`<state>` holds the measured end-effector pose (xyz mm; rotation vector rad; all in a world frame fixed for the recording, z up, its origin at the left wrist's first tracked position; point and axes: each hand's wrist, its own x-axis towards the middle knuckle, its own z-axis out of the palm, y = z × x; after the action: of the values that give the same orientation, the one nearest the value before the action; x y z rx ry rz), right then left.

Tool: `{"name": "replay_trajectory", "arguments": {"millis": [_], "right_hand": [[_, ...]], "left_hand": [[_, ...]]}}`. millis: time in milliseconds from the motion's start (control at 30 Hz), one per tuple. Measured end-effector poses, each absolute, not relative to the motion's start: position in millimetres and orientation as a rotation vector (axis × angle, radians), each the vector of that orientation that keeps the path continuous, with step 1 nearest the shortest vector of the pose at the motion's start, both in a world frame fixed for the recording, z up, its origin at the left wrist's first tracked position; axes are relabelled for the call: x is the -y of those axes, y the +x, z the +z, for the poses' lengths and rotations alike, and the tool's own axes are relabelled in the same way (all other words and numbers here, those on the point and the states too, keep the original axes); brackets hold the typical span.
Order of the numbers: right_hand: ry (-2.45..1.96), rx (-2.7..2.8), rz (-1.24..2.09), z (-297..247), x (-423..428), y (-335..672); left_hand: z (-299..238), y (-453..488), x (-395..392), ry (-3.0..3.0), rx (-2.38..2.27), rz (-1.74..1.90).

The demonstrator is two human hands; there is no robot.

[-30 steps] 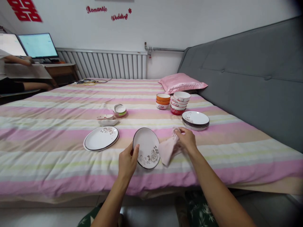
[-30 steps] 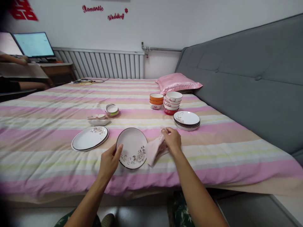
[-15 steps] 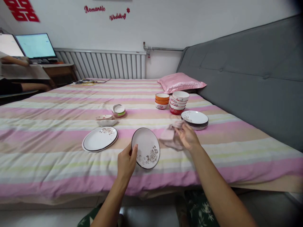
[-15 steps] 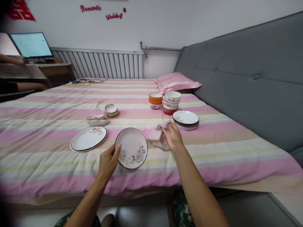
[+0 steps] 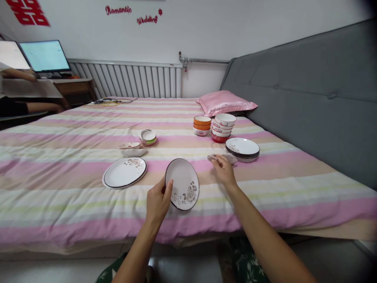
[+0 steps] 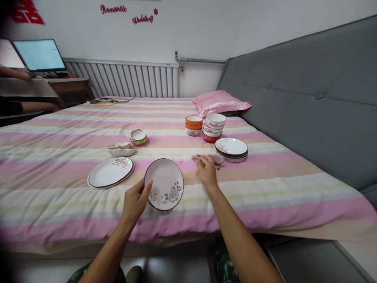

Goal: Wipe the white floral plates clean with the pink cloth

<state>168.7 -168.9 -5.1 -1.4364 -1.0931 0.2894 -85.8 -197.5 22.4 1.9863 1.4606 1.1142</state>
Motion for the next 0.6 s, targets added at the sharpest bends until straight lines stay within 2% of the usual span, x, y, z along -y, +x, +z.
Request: {"name": "replay_trajectory", "arguments": {"millis": [267,433,600], "right_hand": [[-1.416,1.332,0.33,-0.4,178.0,129.0],[-1.191,1.231,0.296,7.4,176.7,119.8],[-1.017,1.446,0.215,24.3,183.1,107.9]], "left_hand": [[27.6,-87.9,205.4,2.155,-1.281,1.129],[24.7,-85.8,208.1,2.29,-1.172,1.226],[22.1,-83.2,210.4,2.368,-1.08,1.254]]}}
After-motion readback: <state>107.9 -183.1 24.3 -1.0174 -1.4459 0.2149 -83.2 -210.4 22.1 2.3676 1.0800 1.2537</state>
